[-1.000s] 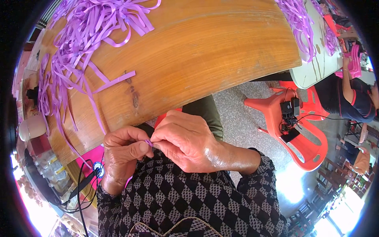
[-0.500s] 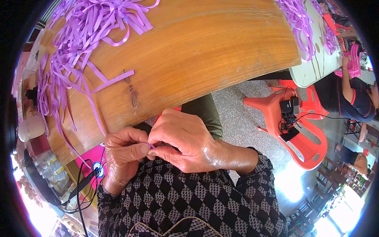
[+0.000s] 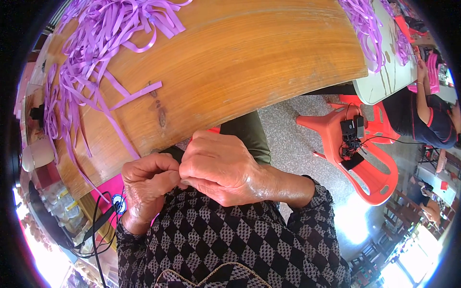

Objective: The person picks up a purple ribbon from a pile on a wooden table and rolls one end into a small bud. They then fold and wrap the remaining length of the ribbon around the center to form a flower shape.

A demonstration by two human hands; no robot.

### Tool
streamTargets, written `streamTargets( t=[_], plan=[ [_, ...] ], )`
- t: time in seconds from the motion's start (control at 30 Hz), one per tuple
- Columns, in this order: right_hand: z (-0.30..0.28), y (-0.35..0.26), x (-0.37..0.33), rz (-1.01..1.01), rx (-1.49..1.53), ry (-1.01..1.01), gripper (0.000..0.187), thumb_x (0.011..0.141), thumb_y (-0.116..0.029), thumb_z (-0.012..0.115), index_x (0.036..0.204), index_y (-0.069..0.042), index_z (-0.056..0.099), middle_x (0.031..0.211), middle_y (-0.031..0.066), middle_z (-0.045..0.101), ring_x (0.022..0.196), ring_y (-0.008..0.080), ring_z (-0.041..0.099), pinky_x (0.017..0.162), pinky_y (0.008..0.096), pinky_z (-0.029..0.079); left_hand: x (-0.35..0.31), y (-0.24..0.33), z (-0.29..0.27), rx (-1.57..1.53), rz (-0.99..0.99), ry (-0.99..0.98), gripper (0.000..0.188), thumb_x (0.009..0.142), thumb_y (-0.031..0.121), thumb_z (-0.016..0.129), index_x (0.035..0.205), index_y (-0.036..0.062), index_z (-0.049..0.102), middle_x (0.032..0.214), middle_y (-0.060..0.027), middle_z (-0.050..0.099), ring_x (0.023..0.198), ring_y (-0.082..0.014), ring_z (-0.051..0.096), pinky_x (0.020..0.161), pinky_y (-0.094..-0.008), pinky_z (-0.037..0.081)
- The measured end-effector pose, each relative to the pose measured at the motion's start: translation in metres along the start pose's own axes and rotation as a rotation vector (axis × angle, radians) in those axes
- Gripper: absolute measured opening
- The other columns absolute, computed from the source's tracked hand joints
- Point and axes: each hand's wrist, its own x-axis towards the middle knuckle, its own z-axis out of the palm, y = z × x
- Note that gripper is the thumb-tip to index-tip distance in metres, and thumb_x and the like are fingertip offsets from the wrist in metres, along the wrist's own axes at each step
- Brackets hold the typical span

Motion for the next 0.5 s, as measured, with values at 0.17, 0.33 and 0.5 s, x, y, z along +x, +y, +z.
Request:
streamTargets(
  t=[0.17, 0.33, 0.5],
  plan=[
    [0.0002, -0.0008, 0.0023, 0.057, 0.017, 0.002, 0.028, 0.063, 0.001, 0.075, 0.084, -0.004, 0.058, 0.078, 0.0075, 0.059, 0.062, 0.0229, 0.053, 0.050, 0.0307, 0.040, -0.0027, 0.0045, 0.0033, -0.034, -0.020, 0.059, 0.005, 0.080, -0.003, 0.057, 0.080, -0.0044, 0.062, 0.071, -0.0040, 0.062, 0.063, -0.0058, 0.056, 0.056, -0.0178, 0.043],
    [0.0039, 0.0005, -0.0003, 0.043, -0.001, 0.032, 0.030, 0.061, 0.000, 0.077, 0.084, -0.004, 0.058, 0.078, 0.0079, 0.059, 0.061, 0.0226, 0.053, 0.050, 0.0303, 0.040, -0.0047, 0.0023, 0.0073, -0.123, -0.024, 0.101, 0.005, 0.081, -0.003, 0.057, 0.080, -0.0041, 0.062, 0.070, -0.0037, 0.062, 0.061, -0.0058, 0.055, 0.055, -0.0177, 0.043],
    [-0.0001, 0.0015, -0.0012, 0.019, 0.078, 0.001, 0.032, 0.061, -0.003, 0.079, 0.086, -0.003, 0.058, 0.079, 0.0082, 0.058, 0.062, 0.0222, 0.053, 0.051, 0.0298, 0.040, -0.0010, 0.0002, 0.0046, -0.133, -0.012, 0.108, 0.005, 0.082, 0.000, 0.059, 0.082, -0.0026, 0.063, 0.071, -0.0031, 0.063, 0.057, -0.0037, 0.051, 0.050, -0.0165, 0.039]
  ],
)
